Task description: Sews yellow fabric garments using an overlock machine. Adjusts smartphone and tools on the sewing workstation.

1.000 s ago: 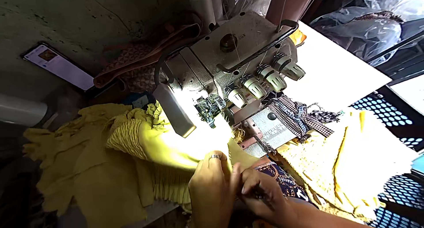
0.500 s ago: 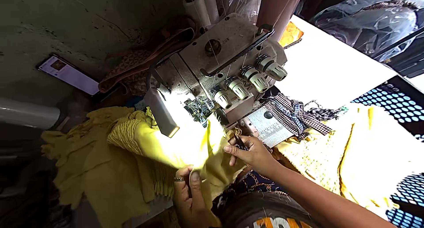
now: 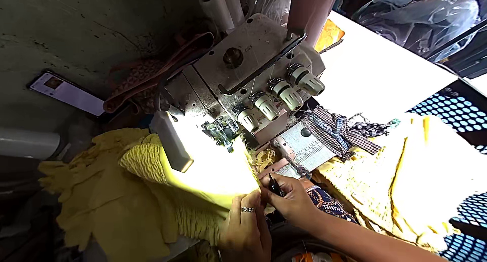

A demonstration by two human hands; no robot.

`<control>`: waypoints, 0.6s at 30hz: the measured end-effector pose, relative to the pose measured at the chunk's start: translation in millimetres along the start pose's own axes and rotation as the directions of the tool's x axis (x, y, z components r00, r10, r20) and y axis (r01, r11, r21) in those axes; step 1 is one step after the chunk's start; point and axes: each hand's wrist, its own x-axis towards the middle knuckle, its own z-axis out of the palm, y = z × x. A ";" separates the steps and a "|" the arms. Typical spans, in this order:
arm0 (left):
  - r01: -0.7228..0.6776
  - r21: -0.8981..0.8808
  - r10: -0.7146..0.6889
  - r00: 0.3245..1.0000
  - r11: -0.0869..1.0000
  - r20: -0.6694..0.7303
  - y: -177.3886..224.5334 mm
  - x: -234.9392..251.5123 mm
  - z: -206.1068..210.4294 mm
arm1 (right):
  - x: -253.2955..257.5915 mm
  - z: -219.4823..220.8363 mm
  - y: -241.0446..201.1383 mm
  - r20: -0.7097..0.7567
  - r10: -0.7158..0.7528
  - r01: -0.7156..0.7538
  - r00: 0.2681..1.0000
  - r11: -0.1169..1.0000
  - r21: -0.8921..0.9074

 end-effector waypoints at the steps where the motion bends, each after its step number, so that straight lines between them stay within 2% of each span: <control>1: -0.004 0.031 0.005 1.000 1.000 -0.009 -1.4 4.2 1.3 | 5.1 0.9 0.1 -0.005 -0.016 0.016 1.000 1.000 -0.023; 5: -0.026 0.164 0.036 0.998 0.986 -0.054 -11.8 25.6 9.5 | 22.5 3.3 0.7 -0.023 -0.024 0.023 0.999 0.999 -0.039; 7: -0.079 0.043 0.081 0.996 0.996 -0.047 -31.1 36.8 10.4 | 24.1 4.0 1.5 -0.043 -0.005 0.004 0.999 1.000 -0.025; 9: -0.067 -0.260 0.083 0.995 0.963 0.049 -67.2 50.9 2.3 | 23.1 3.5 1.2 -0.043 0.012 -0.013 0.999 1.000 -0.018; 10: -0.026 -0.354 0.059 0.995 0.935 0.084 -85.3 58.5 -3.3 | 22.1 2.9 1.5 -0.037 0.018 -0.019 0.999 1.000 -0.017; 11: 0.016 -0.356 0.017 0.996 0.934 0.089 -98.2 64.2 -9.9 | 20.5 1.9 2.0 -0.028 0.019 -0.019 0.999 1.000 -0.021; 12: 0.043 -0.275 -0.025 0.997 0.960 0.070 -103.6 66.3 -18.3 | 18.2 0.7 3.2 -0.017 0.008 -0.009 1.000 0.999 -0.031; 14: 0.029 -0.081 -0.025 0.999 0.996 0.042 -88.0 62.1 -36.4 | 14.5 -3.1 5.3 0.002 -0.024 0.024 1.000 0.998 -0.066; 16: 0.005 -0.050 -0.001 0.997 0.999 0.079 -53.4 45.8 -42.7 | 8.1 -3.9 6.4 0.010 -0.034 0.035 0.999 0.995 -0.091; 18: -0.013 -0.042 0.016 0.998 0.999 0.060 -23.1 32.3 -29.8 | 5.3 -4.2 8.1 0.024 -0.053 0.056 0.998 0.992 -0.111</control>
